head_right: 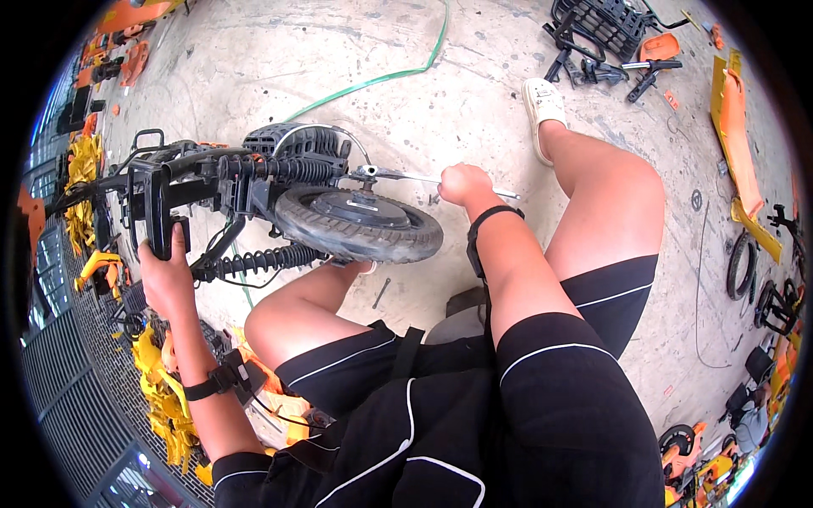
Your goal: The person uses an adjustable wrench to turn a nut on the wheel axle of an electric scooter. They repeatedly adjust the wrench to fit the nut and apply downward force to turn it while holding the scooter frame for stability.
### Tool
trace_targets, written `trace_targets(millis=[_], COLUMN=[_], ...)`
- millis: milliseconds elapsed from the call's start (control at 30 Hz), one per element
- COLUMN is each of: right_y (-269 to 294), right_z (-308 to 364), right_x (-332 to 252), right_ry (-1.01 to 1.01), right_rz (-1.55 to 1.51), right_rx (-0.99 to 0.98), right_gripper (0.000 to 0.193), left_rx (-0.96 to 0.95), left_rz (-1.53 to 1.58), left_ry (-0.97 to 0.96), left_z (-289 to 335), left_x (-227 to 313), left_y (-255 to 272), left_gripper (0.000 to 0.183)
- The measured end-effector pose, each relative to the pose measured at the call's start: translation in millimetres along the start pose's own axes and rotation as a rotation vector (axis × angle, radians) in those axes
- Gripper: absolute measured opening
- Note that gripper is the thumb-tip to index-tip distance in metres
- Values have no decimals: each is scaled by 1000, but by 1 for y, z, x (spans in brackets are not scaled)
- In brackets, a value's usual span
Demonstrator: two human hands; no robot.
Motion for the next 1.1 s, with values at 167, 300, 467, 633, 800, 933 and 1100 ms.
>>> trace_targets(millis=[167, 300, 467, 633, 800, 933, 1100], right_y=[10, 9, 13, 43, 97, 164, 210], right_z=[5, 6, 24, 45, 58, 109, 184], right_x=[2, 0, 24, 27, -11, -70, -128], right_ry=[-19, -1, -52, -217, -226, 15, 223], right_rz=[-36, -73, -121, -403, -871, -1196, -1294], right_rx=[-9, -31, 73, 49, 108, 13, -35], right_gripper=[34, 35, 38, 36, 34, 34, 27], left_rx=[-20, -20, 49, 58, 60, 193, 129], left_rz=[18, 25, 56, 53, 145, 132, 185], left_ry=[10, 11, -34, -47, -80, -175, -94], left_z=[1, 0, 2, 1, 3, 2, 1], left_x=[3, -4, -4, -14, -13, -12, -16], left_y=[5, 4, 1, 7, 13, 10, 13], left_gripper=[69, 68, 70, 66, 60, 58, 55])
Point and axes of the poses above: each hand's wrist, its own z-axis away from the middle knuckle, its own y-axis out of the back of the hand, x = y × z, the point moved 3 cm from there along -z, towards the middle knuckle, and after that the axes turned 15 degrees about x, right-handed, at the moved point
